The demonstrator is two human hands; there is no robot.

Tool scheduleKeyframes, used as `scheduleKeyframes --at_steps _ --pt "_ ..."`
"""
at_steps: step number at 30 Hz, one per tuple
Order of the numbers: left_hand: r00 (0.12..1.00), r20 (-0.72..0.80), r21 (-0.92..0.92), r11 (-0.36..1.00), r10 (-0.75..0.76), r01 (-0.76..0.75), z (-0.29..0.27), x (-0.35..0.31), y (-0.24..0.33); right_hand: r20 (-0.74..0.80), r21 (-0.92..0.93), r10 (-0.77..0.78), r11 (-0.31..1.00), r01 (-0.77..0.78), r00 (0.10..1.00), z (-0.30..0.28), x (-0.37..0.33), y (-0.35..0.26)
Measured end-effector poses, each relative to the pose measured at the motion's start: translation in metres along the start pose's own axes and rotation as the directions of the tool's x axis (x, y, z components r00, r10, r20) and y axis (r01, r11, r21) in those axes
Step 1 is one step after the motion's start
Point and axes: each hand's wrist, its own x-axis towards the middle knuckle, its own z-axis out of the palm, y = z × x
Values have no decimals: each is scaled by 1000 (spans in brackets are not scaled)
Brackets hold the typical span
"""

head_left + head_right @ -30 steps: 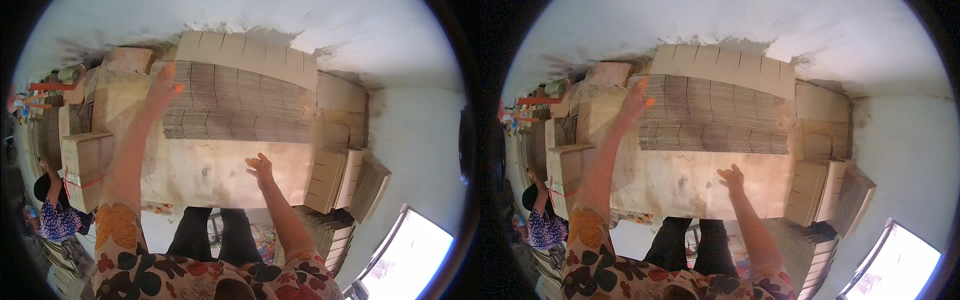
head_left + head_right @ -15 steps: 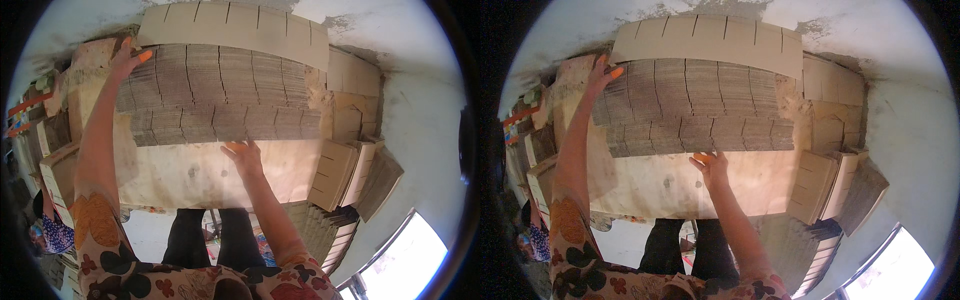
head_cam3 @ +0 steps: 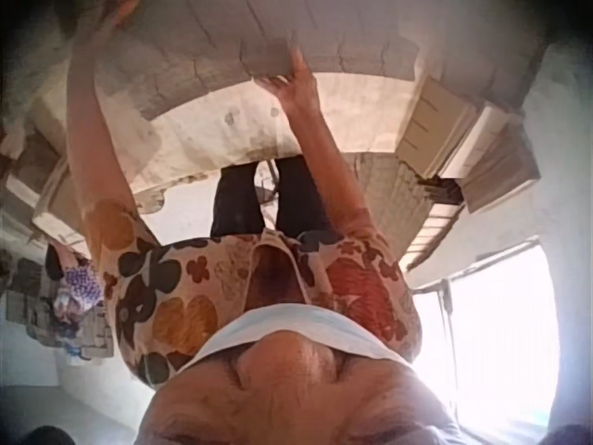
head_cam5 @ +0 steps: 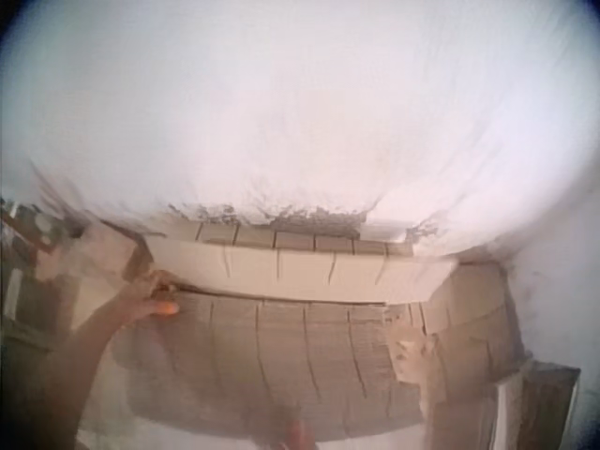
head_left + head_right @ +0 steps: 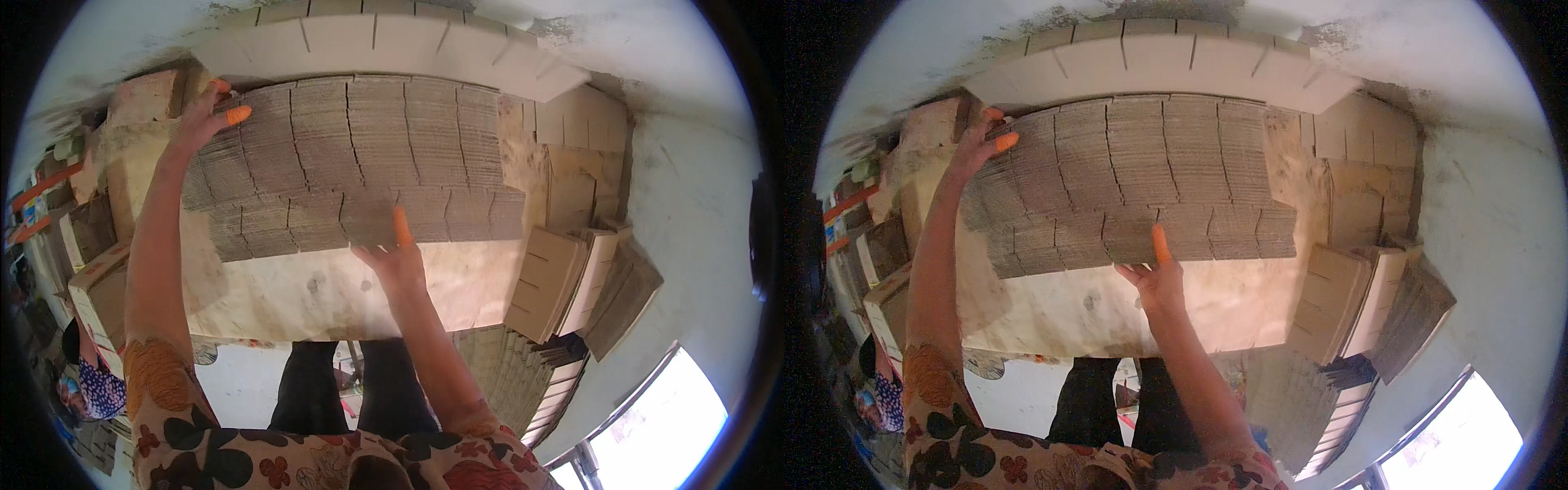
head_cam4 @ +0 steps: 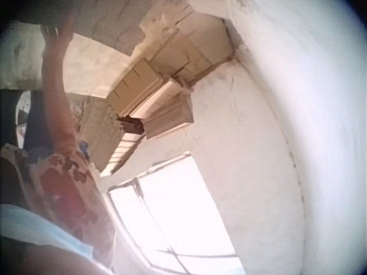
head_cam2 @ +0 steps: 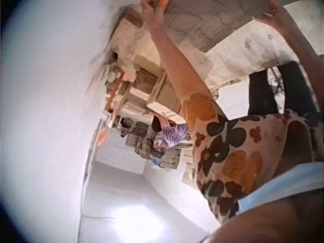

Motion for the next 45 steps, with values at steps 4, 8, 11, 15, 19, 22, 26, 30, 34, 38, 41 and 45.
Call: scheduleKeyframes --at_steps 4,8,11,15,19,22,26,30,34,38,41,45 --pt "992 0 24 992 123 -123 14 -11 7 -59 53 44 998 -41 997 -7 7 4" --pt "986 139 65 993 93 -103 26 -18 63 -29 51 117 992 -115 993 -24 14 6" --pt "972 214 130 983 100 -130 47 -10 98 -46 8 58 998 -58 997 -21 10 8" --pt "965 252 217 968 68 -125 77 17 107 -8 19 11 1000 -11 1000 -22 11 14" --pt "932 359 345 919 56 -188 90 25 117 30 67 59 996 -61 998 -36 8 20" --pt "920 361 318 907 154 -276 99 5 115 38 40 79 996 -81 996 -52 -6 25" --pt "882 455 275 923 124 -271 104 -18 119 -25 3 89 996 -89 996 -72 -24 42" --pt "826 556 275 918 90 -286 110 -61 136 -177 173 163 976 -133 971 -99 -53 59" --pt "895 268 154 902 356 -404 155 -118 106 -127 78 136 989 -127 982 -130 -76 77" --pt "893 204 340 826 402 -449 162 -119 108 -119 -1 164 986 -165 979 -137 -74 78" --pt "898 194 352 827 394 -439 156 -122 113 -144 -31 251 966 -258 957 -130 -85 76" --pt "946 55 447 839 320 -310 167 -145 132 -183 -64 265 958 -281 947 -132 -91 71"
